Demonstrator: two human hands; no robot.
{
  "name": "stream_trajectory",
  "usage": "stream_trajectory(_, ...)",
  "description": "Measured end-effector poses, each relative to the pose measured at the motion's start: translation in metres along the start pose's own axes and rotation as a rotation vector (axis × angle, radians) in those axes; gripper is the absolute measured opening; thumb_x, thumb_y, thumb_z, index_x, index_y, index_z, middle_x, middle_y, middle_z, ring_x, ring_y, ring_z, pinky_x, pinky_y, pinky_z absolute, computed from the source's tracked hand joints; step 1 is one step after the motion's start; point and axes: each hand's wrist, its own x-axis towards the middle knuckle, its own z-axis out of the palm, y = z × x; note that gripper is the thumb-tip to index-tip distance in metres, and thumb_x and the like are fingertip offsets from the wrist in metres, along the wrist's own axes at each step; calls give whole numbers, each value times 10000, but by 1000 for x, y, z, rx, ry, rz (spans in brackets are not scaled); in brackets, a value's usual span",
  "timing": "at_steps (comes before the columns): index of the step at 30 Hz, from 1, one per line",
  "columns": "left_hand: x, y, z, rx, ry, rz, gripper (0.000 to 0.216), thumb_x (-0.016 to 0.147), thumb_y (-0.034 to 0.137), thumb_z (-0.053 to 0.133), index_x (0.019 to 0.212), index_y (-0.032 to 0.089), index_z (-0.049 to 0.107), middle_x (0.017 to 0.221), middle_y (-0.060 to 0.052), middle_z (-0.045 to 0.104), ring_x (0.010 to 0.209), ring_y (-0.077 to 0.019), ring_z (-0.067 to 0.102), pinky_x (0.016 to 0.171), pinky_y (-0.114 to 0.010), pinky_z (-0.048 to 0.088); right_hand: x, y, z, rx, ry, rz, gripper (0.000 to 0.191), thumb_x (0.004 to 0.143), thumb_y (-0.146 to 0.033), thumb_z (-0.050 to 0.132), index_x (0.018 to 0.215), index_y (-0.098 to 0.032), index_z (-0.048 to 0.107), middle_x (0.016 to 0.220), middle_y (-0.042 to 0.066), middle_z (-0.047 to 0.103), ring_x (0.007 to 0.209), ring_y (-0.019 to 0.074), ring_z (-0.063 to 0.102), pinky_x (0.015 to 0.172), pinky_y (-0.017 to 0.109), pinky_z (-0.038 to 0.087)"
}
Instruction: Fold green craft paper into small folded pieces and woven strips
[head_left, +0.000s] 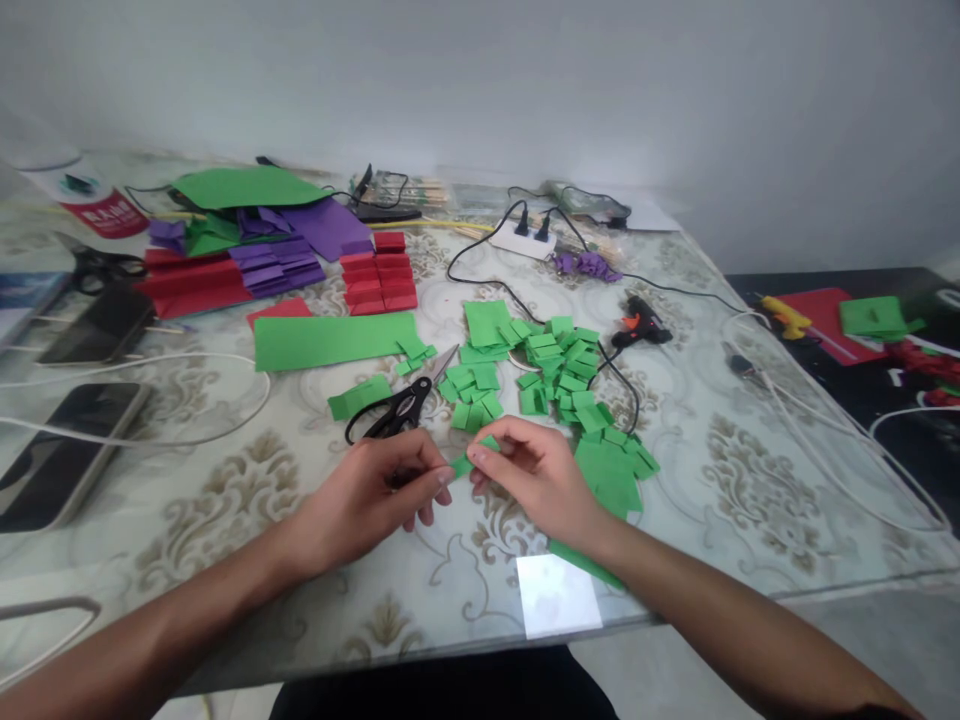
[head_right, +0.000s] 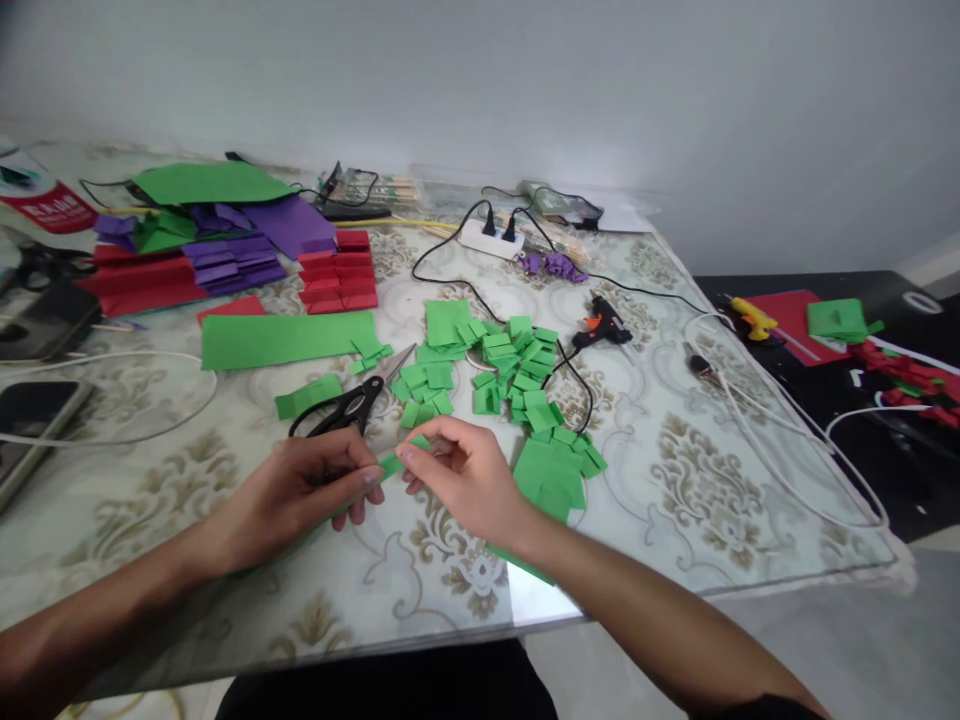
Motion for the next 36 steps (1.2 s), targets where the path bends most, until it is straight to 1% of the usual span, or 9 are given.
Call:
stream_trajectory(4, 0, 0, 0, 56, -23, 0, 257, 1039, 365, 591, 897, 169, 674, 760, -14, 729, 626, -122, 680, 573, -214, 543, -1, 2, 1, -6, -50, 59, 304, 760, -428, 916, 852, -191, 750, 687, -2, 734, 626, 161, 726, 618, 275, 610)
stream_trajectory(11, 0, 0, -3, 80, -15, 23, 245, 1037, 357, 598, 900, 177, 693, 738, -2, 719, 613, -121, 679, 570, -213, 551, -1, 1, 2, 28, -50, 40, 288, 769, -427, 909, 839, -193, 756, 704, -1, 733, 629, 158, 722, 610, 268, 601)
stream_trajectory(16, -1, 0, -4, 144, -47, 24, 243, 1028, 373, 621, 910, 187, 726, 700, 6, 721, 603, -117, 673, 562, -200, 526, -3, 4, 2, -25, -69, 56, 271, 782, -432, 892, 827, -199, 760, 715, 6, 732, 620, 152, 709, 554, 248, 564)
stream_trajectory(20, -1, -1, -3, 148, -48, 22, 217, 1024, 353, 627, 926, 190, 732, 719, 7, 730, 612, -115, 677, 571, -196, 528, -3, 5, 0, -16, -92, 73, 254, 792, -413, 888, 843, -192, 775, 718, 9, 744, 636, 151, 723, 608, 258, 590)
stream_trajectory(23, 0, 0, -5, 136, -36, 19, 203, 1014, 344, 642, 918, 190, 733, 727, 6, 729, 616, -115, 676, 579, -199, 533, -2, 4, -1, -8, -73, 49, 245, 786, -397, 898, 854, -193, 780, 730, 14, 759, 662, 162, 742, 641, 269, 613)
stream_trajectory(28, 2, 1, -9, 132, -3, -18, 224, 989, 373, 677, 880, 184, 725, 709, 2, 725, 624, -123, 669, 587, -206, 527, 1, 1, -1, 70, 1, 9, 260, 750, -381, 928, 839, -190, 776, 731, 4, 760, 621, 145, 735, 630, 261, 625)
stream_trajectory(32, 2, 1, -8, 135, -3, -24, 231, 976, 381, 689, 870, 181, 736, 700, -1, 730, 616, -123, 663, 577, -204, 516, 2, -1, 0, 92, -24, 69, 273, 685, -348, 968, 811, -186, 788, 750, 10, 773, 627, 150, 734, 619, 268, 618)
stream_trajectory(36, 1, 3, -6, 127, -15, -21, 197, 974, 355, 683, 898, 187, 751, 712, 6, 731, 635, -124, 670, 595, -203, 523, 2, 0, 0, 65, -37, 119, 254, 654, -319, 984, 789, -188, 814, 708, 5, 772, 626, 142, 731, 608, 237, 594)
